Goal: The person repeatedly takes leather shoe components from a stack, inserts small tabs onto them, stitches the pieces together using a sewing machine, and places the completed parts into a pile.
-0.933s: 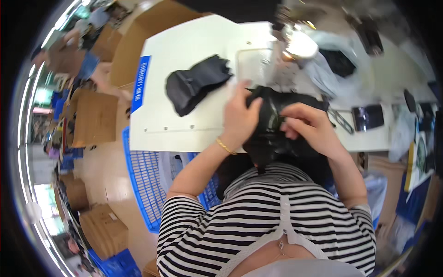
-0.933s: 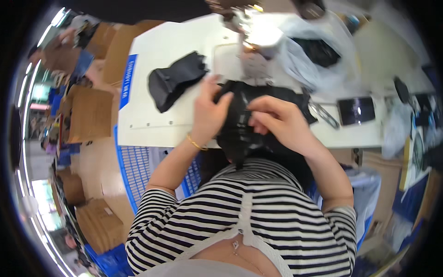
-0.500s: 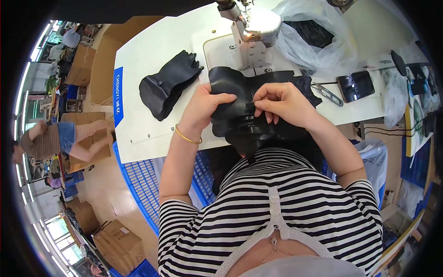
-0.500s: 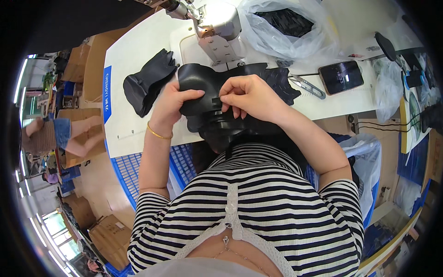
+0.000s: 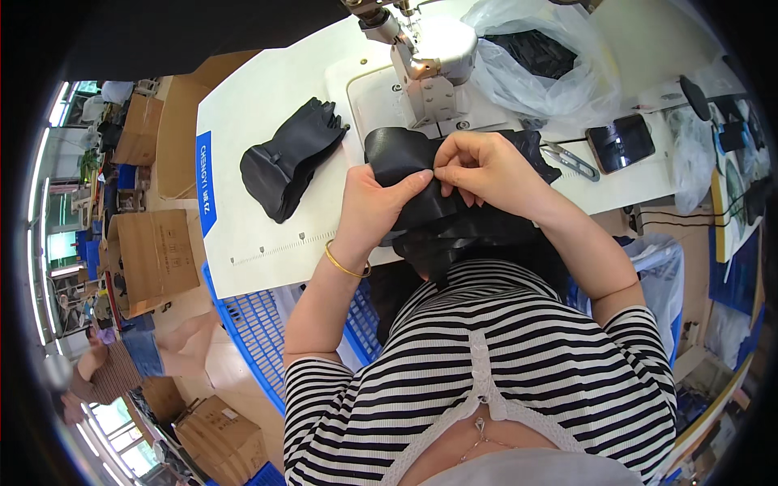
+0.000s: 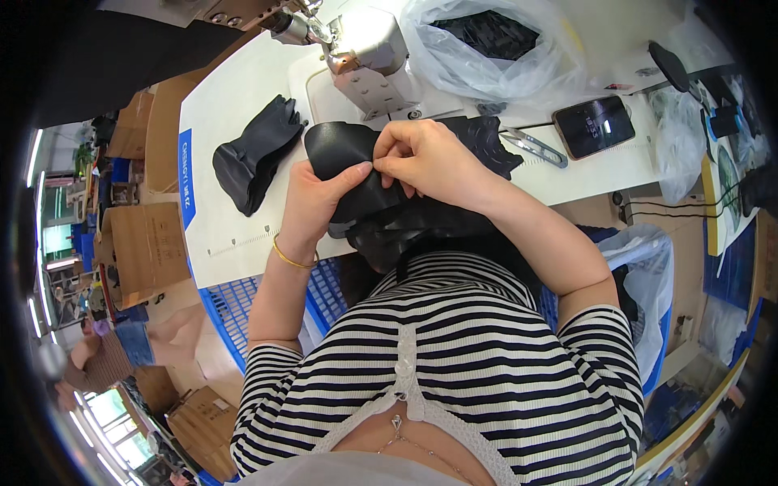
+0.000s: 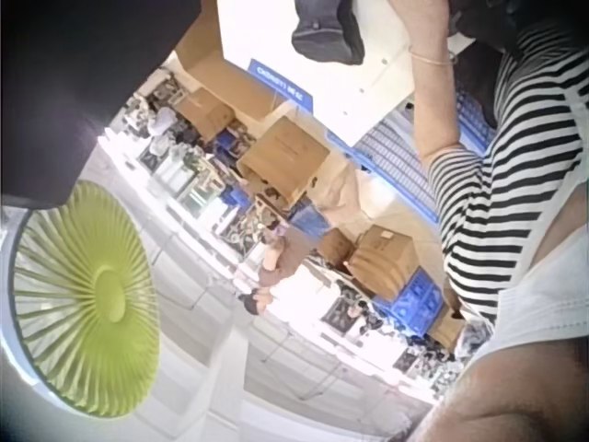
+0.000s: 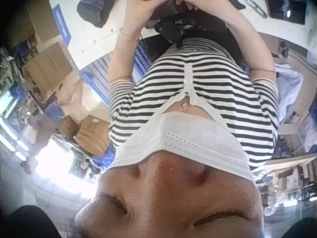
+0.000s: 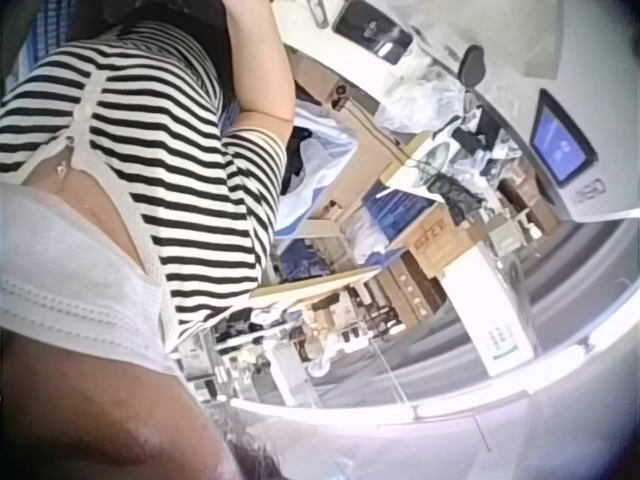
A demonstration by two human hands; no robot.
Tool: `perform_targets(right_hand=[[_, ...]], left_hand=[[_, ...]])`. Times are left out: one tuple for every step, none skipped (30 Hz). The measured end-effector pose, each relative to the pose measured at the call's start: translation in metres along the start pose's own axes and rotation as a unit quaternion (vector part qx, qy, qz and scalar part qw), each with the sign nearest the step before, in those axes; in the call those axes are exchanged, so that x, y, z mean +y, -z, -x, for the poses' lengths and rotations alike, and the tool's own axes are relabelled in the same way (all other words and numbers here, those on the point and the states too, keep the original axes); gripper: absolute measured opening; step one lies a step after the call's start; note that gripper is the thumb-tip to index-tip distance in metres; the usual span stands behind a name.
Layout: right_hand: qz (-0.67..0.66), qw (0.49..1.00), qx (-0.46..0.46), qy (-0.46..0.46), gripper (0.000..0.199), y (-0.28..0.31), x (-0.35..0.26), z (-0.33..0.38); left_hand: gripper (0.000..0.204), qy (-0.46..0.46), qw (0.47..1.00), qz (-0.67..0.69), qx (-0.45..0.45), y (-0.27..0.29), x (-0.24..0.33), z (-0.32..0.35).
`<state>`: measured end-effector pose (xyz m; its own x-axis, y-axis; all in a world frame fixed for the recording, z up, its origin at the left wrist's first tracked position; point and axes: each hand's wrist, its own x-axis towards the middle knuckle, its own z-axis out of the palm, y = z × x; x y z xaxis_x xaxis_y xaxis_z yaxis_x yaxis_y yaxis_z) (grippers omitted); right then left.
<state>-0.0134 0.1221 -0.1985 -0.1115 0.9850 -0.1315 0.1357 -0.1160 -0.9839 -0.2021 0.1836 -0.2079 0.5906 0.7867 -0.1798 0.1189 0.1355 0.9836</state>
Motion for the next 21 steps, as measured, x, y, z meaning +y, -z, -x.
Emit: perform_targets(right_hand=[[-0.001,1.0,0.002,0.0,0.012,0.0,0.0,0.003],[0.01,0.998,0.056,0.013,0.013,-0.002,0.0,0.007],[0.02,0.993,0.11,0.025,0.014,-0.004,0.0,0.012],[-0.002,0.996,0.087,-0.005,0.02,-0.003,-0.006,0.023],[-0.024,0.997,0.063,-0.034,0.026,-0.001,-0.014,0.036],[-0.077,0.994,-0.008,-0.079,0.024,-0.002,-0.016,0.048],[-0.096,0.987,-0.077,-0.102,0.02,-0.002,-0.012,0.053],[-0.16,0.978,-0.071,-0.109,0.021,-0.011,-0.008,0.06],[-0.224,0.966,-0.065,-0.114,0.024,-0.02,-0.001,0.064],[-0.346,0.933,-0.1,-0.022,0.03,-0.026,0.023,0.064],[-0.347,0.932,-0.099,-0.021,0.03,-0.032,0.026,0.064],[-0.471,0.882,-0.017,0.007,0.027,-0.043,0.025,0.063],[-0.582,0.809,0.065,0.037,0.024,-0.049,0.024,0.063],[-0.574,0.814,0.078,0.046,0.019,-0.045,0.015,0.062],[-0.575,0.813,0.081,0.045,0.019,-0.043,0.018,0.059],[-0.468,0.872,0.132,0.057,0.028,-0.041,0.021,0.057],[-0.353,0.916,0.179,0.067,0.038,-0.041,0.021,0.055],[-0.319,0.924,0.195,0.077,0.035,-0.039,0.012,0.057],[-0.321,0.923,0.197,0.076,0.035,-0.039,0.012,0.057],[-0.296,0.931,0.193,0.086,0.034,-0.039,0.012,0.059],[-0.271,0.939,0.19,0.096,0.033,-0.039,0.012,0.06]], left_hand=[[0.015,-0.005,1.0,0.025,0.004,-0.002,0.001,0.001],[0.015,-0.005,1.0,0.025,0.005,-0.005,0.002,0.003],[0.014,-0.011,0.997,0.066,0.043,-0.01,0.004,0.006],[0.014,-0.017,0.991,0.107,0.082,-0.013,0.007,0.009],[0.014,-0.018,0.991,0.107,0.083,-0.014,0.012,0.013],[0.014,-0.011,0.98,0.177,0.085,-0.017,0.016,0.015],[0.015,-0.003,0.965,0.246,0.087,-0.019,0.018,0.017],[0.018,0.009,0.951,0.301,0.063,-0.021,0.02,0.018],[0.018,0.009,0.952,0.301,0.058,-0.025,0.023,0.021],[0.019,0.008,0.945,0.325,0.034,-0.03,0.026,0.024],[0.019,0.008,0.937,0.348,0.015,-0.033,0.028,0.028],[0.02,0.009,0.945,0.326,0.017,-0.036,0.032,0.031],[0.02,0.011,0.945,0.325,0.016,-0.037,0.036,0.033],[0.02,0.001,0.966,0.255,0.041,-0.038,0.04,0.034],[0.021,-0.009,0.981,0.183,0.066,-0.038,0.043,0.036],[0.021,-0.007,0.981,0.182,0.064,-0.04,0.043,0.037],[0.021,-0.03,0.985,0.151,0.084,-0.043,0.044,0.037],[0.022,-0.053,0.986,0.12,0.103,-0.044,0.044,0.037],[0.022,-0.052,0.986,0.119,0.101,-0.044,0.043,0.036],[0.023,-0.055,0.986,0.112,0.106,-0.044,0.043,0.036],[0.023,-0.059,0.986,0.106,0.11,-0.044,0.042,0.035]])
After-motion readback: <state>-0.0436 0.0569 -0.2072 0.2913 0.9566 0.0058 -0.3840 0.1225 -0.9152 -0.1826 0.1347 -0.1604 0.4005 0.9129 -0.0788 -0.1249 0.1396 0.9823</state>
